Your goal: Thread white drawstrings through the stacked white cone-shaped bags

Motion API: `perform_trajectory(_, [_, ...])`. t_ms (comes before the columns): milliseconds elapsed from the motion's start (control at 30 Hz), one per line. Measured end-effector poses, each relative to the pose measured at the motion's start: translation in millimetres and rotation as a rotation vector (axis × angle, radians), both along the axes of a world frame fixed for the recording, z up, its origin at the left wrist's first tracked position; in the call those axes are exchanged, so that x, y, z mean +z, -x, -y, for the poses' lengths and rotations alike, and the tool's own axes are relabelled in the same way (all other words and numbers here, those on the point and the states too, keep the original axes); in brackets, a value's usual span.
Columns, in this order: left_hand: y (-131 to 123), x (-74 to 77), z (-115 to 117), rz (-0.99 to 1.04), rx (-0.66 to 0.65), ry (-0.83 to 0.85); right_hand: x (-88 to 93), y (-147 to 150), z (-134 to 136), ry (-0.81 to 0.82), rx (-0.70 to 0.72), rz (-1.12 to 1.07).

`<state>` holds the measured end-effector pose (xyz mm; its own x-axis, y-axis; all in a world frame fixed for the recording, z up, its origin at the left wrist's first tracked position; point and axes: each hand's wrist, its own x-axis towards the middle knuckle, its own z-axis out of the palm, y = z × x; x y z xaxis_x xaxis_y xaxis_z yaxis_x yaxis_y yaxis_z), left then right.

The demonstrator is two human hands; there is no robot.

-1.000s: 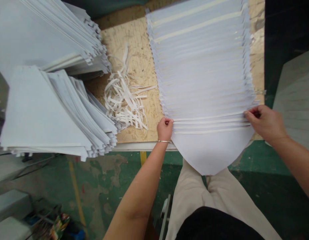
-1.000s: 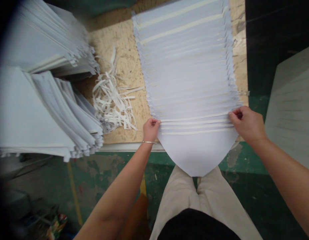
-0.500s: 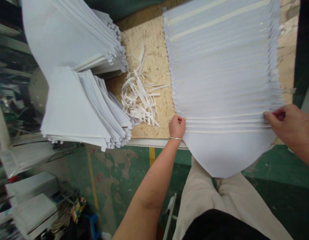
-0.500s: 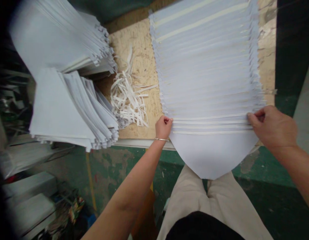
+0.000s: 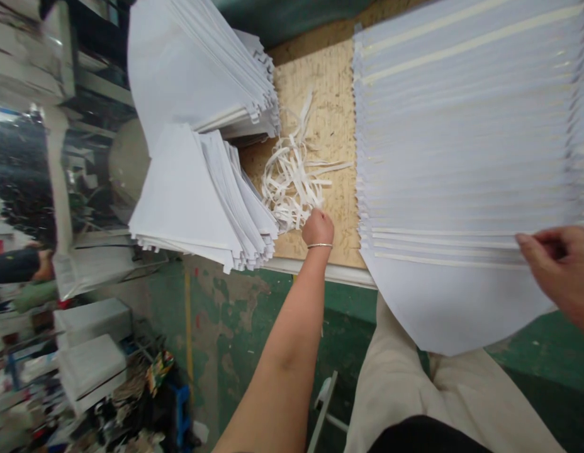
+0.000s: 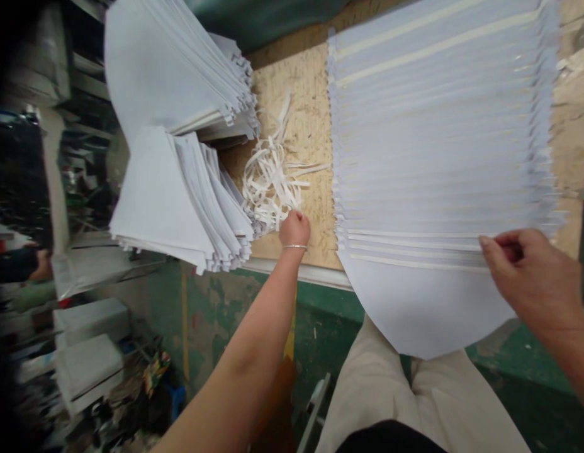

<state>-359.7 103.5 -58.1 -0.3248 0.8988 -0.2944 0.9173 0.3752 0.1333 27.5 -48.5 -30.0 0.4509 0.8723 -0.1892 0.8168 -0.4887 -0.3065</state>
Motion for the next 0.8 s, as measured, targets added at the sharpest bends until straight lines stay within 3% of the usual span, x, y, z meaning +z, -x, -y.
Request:
perform_trajectory(133, [7,2.9,14,0.073,-0.027,-0.118,7.8,49,-11,-0.078,0.144,-0.238])
perform_trajectory(267, [16,-0.5,33,0.108,-0.032,-0.066,8.6,93,-12,-0.043,0.287,-0.474])
perform_trajectory(433, [29,3.5,40,0.154,-0.156,-0.133,11.2,134,-13,-0.036,0.465,-0.622])
perform_trajectory(600, [33,33.9,70,0.362,-0.243,-0.100,29.7,171,-24,-0.205,0.726,-0.582])
perform_trajectory(700, [26,59.8,98,0.452,-0.446,0.023,43.9,199,-34,-0.292,0.914,-0.521])
perform_trajectory(800, [19,85.1,116,0.503,-0.572,0.136,51.4,217,-39,-0.233,0.993,-0.463])
